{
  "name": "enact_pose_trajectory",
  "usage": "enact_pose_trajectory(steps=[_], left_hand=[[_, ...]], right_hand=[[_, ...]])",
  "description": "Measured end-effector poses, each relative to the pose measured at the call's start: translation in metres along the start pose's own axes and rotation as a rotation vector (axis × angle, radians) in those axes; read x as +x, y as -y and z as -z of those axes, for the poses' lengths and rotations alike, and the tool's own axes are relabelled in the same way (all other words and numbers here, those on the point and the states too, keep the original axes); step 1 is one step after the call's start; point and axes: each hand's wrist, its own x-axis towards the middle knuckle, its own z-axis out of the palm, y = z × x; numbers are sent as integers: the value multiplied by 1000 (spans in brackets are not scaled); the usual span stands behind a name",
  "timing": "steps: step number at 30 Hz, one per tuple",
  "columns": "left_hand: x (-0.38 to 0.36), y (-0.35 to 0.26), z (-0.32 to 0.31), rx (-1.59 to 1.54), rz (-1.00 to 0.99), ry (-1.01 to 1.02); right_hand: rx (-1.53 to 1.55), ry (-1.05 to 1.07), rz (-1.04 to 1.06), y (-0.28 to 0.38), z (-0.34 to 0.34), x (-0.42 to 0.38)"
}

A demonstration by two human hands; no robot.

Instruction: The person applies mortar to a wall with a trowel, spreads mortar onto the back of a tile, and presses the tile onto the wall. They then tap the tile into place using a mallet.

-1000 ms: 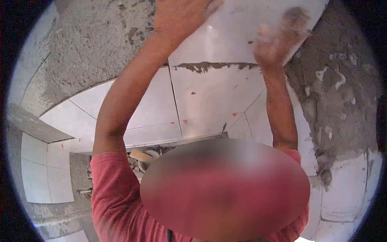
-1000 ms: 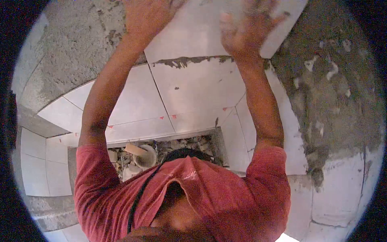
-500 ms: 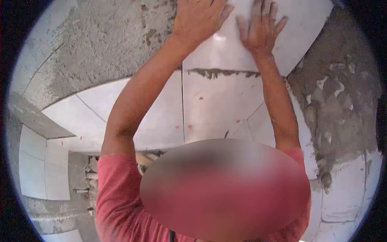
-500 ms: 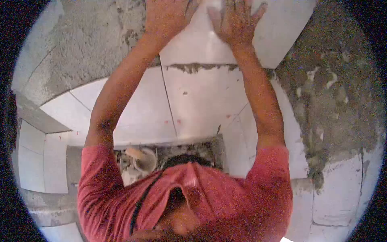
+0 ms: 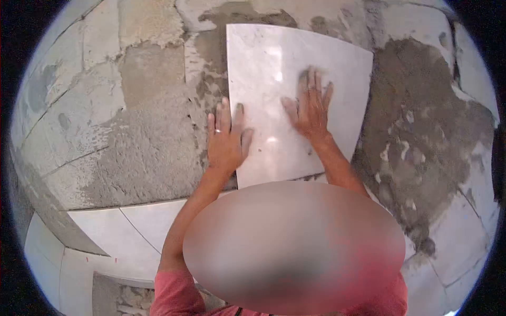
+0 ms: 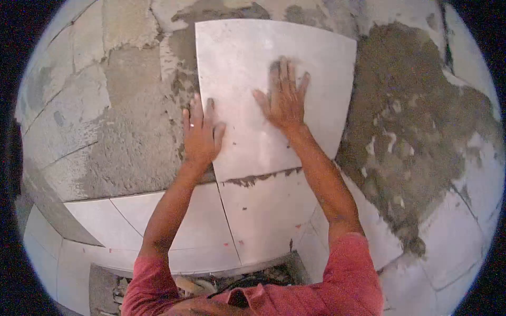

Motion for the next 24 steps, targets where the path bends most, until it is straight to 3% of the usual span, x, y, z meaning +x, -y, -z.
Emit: enact_pose_trajectory(steps=[2,6,7,9,12,14,17,20,24], left_hand=[[-8,1,5,12,-14,22],[-8,1,3,-4,-33,-9],[-9,2,3,-2,-24,-16],[-6,3,5,-10,-21,-7],[-22,-7,13,18,28,135],[-7,-1,6,0,2,16],[-5,-2,7,23,10,48],[0,-3,2,27,3,14],[-7,1,4,-4,8,-12]], right_hand=[[38,88,-1,0,15,-10],[78,-143,-20,11,71,2],[62,-151,-23,8,55,7],[-33,32,-59,1,4,23],[-73,90,-40,-9,12,19],[31,-35,-18,-23,37,9],[121,-195,-67,-15,85,-35],[-38,-26,-154,-35,0,-36],[49,36,-149,-44,9,-19]])
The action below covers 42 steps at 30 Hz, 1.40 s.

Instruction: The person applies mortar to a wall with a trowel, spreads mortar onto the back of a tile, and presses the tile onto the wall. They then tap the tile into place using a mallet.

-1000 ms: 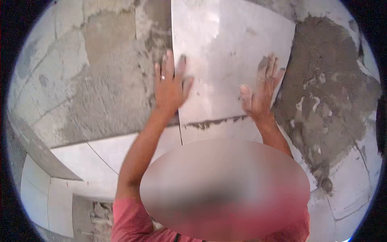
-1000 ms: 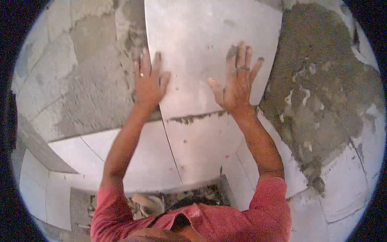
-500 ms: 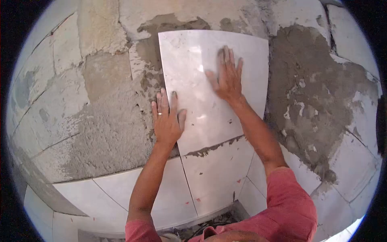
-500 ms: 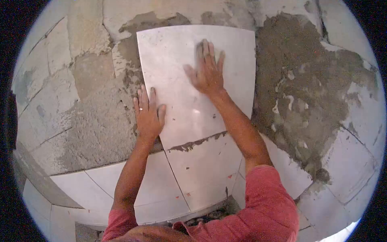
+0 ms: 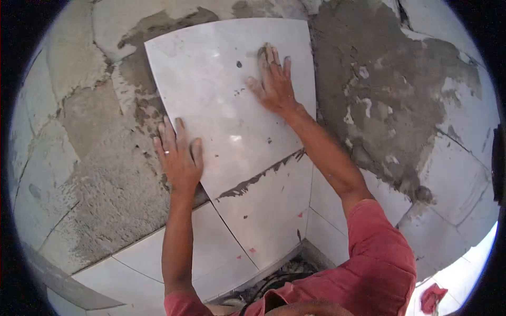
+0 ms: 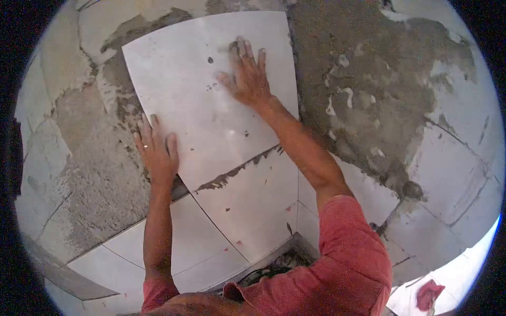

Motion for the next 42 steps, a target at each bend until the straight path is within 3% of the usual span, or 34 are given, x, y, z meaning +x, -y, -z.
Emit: enact_pose_trajectory(steps=[3,6,8,9,12,16,20,22,24,29,32,34,36,37,39,42], left_hand=[[0,-1,-3,10,-13,-34],[-1,5,-7,41,-23,-26],[-1,6,-11,34,-44,-17],[-3,9,-9,80,-52,-6],[-7,4,-6,84,-40,2],[0,3,-12,73,-49,-116],[-4,7,-13,54,-78,-86],[0,6,-18,-7,-70,-186],[-11,8,-13,24,-101,-116],[-4,17,-20,179,-57,-124],[8,16,-20,181,-132,-156],[-1,9,-12,78,-129,-145],[1,7,-20,92,-129,-160],[-1,-1,-21,-347,-35,-259],[-1,9,-5,51,-61,-68],[-2,7,-5,55,-69,-73]], right_hand=[[86,-99,85,-17,41,-18],[-73,-171,194,-54,2,-38],[-101,-130,126,-53,-7,-33],[-36,-50,-19,-30,-10,-19],[-121,-39,73,-51,-4,-28],[-86,-124,158,-40,56,-49],[-137,-1,76,-25,-9,-56],[-105,5,100,-25,1,-45],[-125,3,174,-24,18,-56],[-126,14,192,19,-21,-58],[-108,37,232,29,-21,-54],[-109,38,268,33,-4,-57],[-38,-112,396,37,18,-46],[-4,-162,432,42,17,-47],[-49,-77,385,54,-18,-48],[-146,49,322,62,-31,-44]])
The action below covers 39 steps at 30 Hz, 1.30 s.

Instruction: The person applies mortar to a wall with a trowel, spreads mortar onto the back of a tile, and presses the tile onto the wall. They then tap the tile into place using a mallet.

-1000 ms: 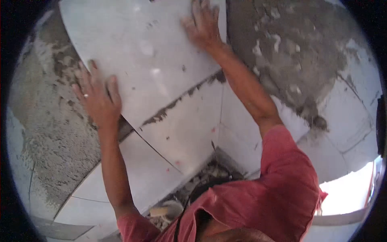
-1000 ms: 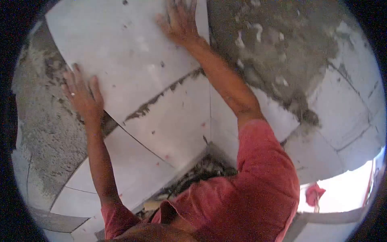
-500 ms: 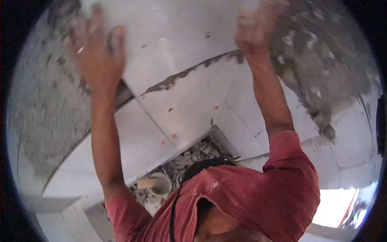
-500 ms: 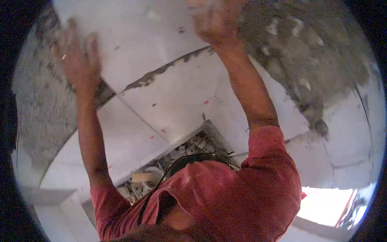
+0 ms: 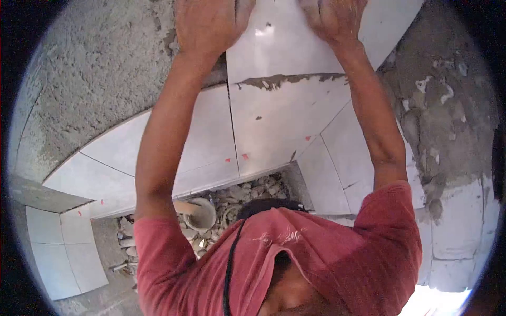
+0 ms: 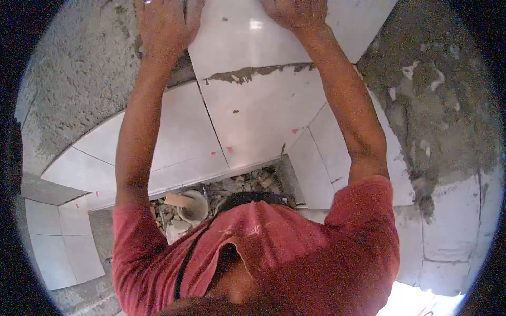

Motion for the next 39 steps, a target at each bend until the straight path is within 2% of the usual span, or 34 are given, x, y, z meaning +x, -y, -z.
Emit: enact_pose_trajectory(steps=[2,4,6,8,9,11,12,13,14,16,20,22,24,25,29,30,31,32,33,38,39], left_hand=[[-14,-7,2,-37,14,51],[7,4,-3,-8,10,-46],[2,-2,-2,-34,24,-14],[2,-2,-5,15,14,-51],[-7,-5,-4,-1,20,-37],[5,-2,-9,-5,18,-80],[-8,-5,-2,-4,1,-25],[0,0,-2,30,-29,-51],[14,4,-6,47,-35,-109],[2,-3,-3,6,23,-59],[0,-2,-4,28,13,-60],[-6,-7,-5,29,7,-41],[9,2,-9,77,-16,-110],[6,-1,-7,56,-2,-86],[-6,-6,-1,4,11,-46],[2,-4,-4,0,6,-78],[-9,-12,-3,-26,10,-42],[-19,-13,0,-16,7,-18],[0,-4,-6,33,-5,-91],[-2,-5,-4,30,4,-61],[2,-2,-5,66,16,-38]], right_hand=[[7,27,13,-2,19,-11],[130,-217,131,-10,52,9],[216,-319,186,0,43,10],[91,-112,49,22,3,2],[20,-1,-3,29,11,8],[-46,-25,78,7,1,21],[55,-53,82,14,22,14],[157,-81,88,21,44,6],[134,-127,121,14,38,23],[104,-87,96,24,21,14],[17,4,27,36,1,-12],[-13,80,-2,40,26,-26],[64,-358,109,22,41,0],[67,-364,106,28,34,2],[14,-42,-60,55,5,-9],[5,-63,-45,47,7,5],[272,-78,-116,47,23,2],[398,-108,-143,44,24,8],[525,-143,-168,42,26,13],[1,-33,-145,44,9,8],[17,-53,-104,42,6,10]])
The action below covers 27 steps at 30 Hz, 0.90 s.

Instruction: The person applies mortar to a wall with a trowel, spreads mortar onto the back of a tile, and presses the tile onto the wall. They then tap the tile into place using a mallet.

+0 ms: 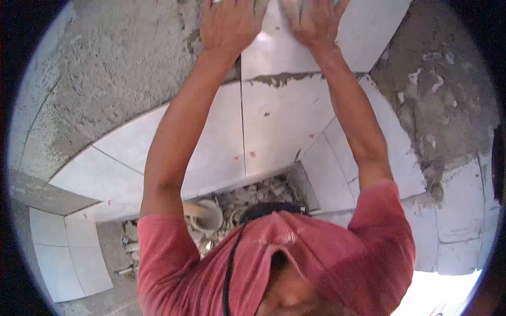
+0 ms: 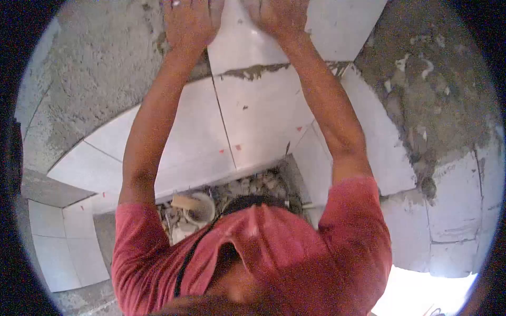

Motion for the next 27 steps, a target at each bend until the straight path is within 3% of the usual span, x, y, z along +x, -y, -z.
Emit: enact_pose_trajectory(steps=[2,4,6,10,12,14,20,22,24,27], left_hand=[[-17,-10,7,-20,-7,80],[-2,-2,-1,3,30,94],[-7,-2,0,-13,26,78],[-12,3,-5,9,12,86],[-5,4,-11,-13,-28,-89],[-7,0,-8,-26,-17,-54],[-3,9,-5,53,1,42],[-12,5,-2,27,-28,73],[-4,0,-6,9,-2,20],[0,-4,-5,18,6,4]], right_hand=[[-7,41,-10,-10,21,-29],[113,-124,18,-40,52,-7],[862,-521,-80,-35,23,-4],[26,-47,-230,-63,2,-21],[91,-120,-129,-88,12,-25],[138,-224,-31,-106,18,-23],[162,-59,-273,-88,-4,-45],[193,-33,-314,-89,25,-58],[248,-173,-222,-99,54,-56],[134,-76,-299,-100,5,-55]])
